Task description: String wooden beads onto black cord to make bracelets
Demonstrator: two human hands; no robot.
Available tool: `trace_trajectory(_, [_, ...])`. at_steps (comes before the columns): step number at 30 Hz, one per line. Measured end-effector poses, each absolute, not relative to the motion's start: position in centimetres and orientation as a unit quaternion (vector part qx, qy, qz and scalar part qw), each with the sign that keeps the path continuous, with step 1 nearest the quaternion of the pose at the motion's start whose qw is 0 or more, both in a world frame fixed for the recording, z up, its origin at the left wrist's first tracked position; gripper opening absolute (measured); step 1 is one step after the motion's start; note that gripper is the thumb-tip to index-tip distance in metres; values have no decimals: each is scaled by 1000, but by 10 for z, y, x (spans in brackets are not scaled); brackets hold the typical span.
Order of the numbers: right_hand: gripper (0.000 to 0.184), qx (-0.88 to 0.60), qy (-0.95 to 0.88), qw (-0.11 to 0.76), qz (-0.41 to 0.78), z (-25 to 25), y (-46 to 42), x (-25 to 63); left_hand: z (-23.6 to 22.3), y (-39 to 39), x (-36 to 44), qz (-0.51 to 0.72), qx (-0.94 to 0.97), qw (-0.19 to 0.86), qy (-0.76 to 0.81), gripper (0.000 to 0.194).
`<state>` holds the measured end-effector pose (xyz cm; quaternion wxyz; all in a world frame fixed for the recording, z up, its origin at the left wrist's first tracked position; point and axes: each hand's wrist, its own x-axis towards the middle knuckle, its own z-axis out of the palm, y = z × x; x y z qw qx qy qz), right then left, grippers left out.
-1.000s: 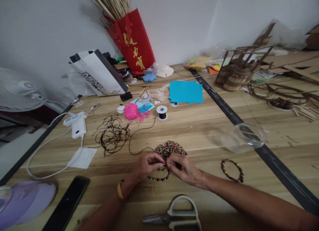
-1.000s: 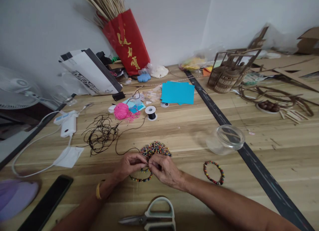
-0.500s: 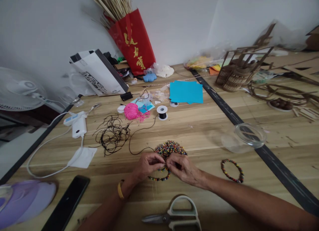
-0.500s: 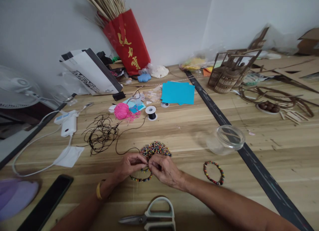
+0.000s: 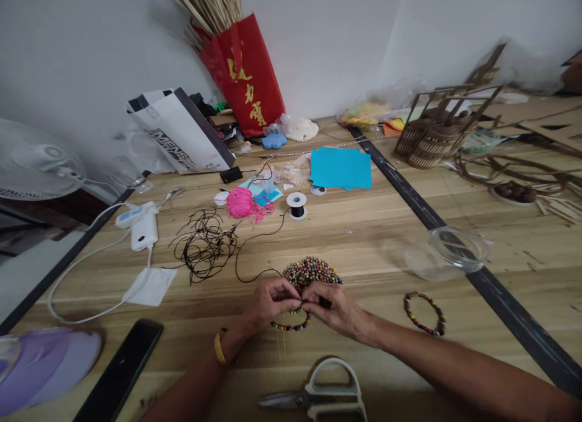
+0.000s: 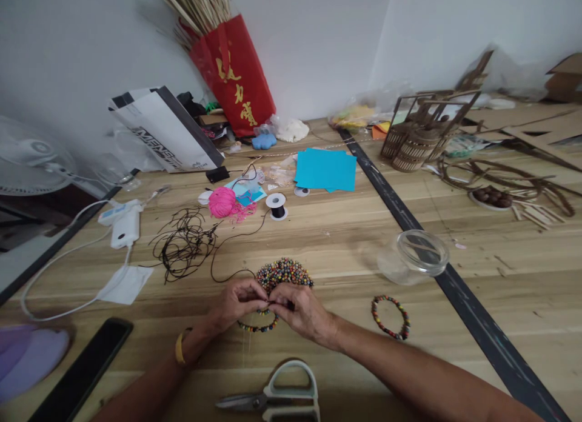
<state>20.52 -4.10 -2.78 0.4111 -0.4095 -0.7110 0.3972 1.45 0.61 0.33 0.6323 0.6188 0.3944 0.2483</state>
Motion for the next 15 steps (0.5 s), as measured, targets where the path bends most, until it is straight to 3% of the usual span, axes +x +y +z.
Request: trace_trajectory(15, [23, -415, -699, 413, 410, -23, -42, 204, 0, 6, 13, 264, 617, 637, 379, 23])
